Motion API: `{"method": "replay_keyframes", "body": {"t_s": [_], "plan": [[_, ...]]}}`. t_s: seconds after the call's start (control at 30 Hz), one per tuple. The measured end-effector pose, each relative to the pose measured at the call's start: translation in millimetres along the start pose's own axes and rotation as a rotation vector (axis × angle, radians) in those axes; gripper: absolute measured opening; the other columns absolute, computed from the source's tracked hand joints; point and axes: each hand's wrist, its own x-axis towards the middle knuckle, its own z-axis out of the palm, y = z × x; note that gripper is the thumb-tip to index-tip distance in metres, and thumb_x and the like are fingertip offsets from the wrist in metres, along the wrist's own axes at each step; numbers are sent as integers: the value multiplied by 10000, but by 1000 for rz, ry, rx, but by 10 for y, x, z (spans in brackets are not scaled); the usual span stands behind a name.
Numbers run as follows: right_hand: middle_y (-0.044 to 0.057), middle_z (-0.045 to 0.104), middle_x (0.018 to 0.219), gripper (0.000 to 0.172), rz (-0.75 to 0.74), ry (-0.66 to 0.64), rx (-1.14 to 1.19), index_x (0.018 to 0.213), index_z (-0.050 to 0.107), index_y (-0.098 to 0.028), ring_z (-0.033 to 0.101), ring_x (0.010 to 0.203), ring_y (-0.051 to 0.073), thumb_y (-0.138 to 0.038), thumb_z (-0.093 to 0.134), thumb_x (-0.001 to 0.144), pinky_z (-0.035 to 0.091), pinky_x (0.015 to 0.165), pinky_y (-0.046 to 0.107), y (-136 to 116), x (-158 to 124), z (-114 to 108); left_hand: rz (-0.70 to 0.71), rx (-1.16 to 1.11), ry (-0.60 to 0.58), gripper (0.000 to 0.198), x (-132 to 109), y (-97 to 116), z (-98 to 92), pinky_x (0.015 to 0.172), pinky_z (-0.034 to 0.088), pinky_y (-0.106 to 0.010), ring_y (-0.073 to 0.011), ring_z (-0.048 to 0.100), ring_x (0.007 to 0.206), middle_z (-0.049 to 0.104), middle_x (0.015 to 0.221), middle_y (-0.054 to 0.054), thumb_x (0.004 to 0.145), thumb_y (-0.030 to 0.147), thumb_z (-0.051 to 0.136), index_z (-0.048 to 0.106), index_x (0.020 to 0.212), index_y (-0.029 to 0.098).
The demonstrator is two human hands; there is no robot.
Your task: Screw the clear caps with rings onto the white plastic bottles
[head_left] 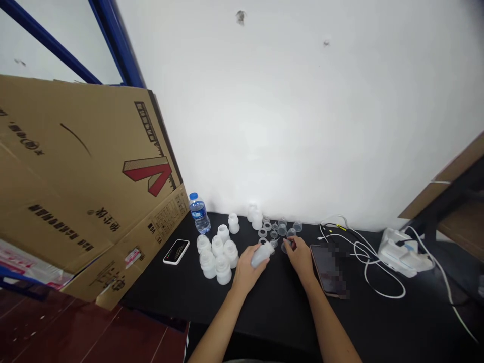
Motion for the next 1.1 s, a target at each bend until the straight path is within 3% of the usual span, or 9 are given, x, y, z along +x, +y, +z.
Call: {"method": "replay_keyframes", "body": {"t_s": [0.37, 0.5, 0.7, 0.83, 1.1], "plan": [[30, 681, 694, 436, 134, -67, 114, 982, 722, -219, 675, 657, 260, -639, 623, 922, 458, 653, 343, -28, -5, 3, -116, -55, 34, 527, -30, -49, 32, 1066, 575, -507, -328, 719, 1182, 747, 1278, -109, 912, 404, 802, 655, 1385, 225], [39, 692, 687, 513, 199, 4, 183, 931, 703, -222, 661, 635, 258, -728, 627, 900, 461, 655, 345, -61, 26, -47, -155, -55, 34, 587, -29, -60, 37, 1026, 590, -508, -338, 739, 1134, 764, 1228, -95, 881, 423, 825, 641, 1407, 238], [89, 756, 762, 630, 308, 140, 362, 866, 712, -202, 671, 699, 263, -811, 560, 930, 484, 679, 338, -146, 89, -182, -125, -38, -29, 425, -10, 2, 5, 1071, 565, -477, -333, 720, 1179, 754, 1255, -84, 895, 376, 807, 692, 1280, 238], [64, 723, 711, 659, 284, 91, 473, 842, 719, -188, 626, 648, 235, -828, 584, 913, 465, 622, 317, -186, 88, -186, -108, -29, -39, 417, -10, 18, -9, 1058, 568, -482, -327, 717, 1172, 754, 1257, -92, 905, 380, 802, 696, 1279, 230], [48, 712, 776, 500, 168, -100, 518, 949, 716, -212, 650, 728, 247, -702, 615, 969, 505, 691, 326, -208, 1, -37, -45, -25, -44, 379, -5, 30, -9, 1016, 573, -456, -286, 710, 1129, 731, 1208, -81, 925, 364, 784, 676, 1267, 243]]}}
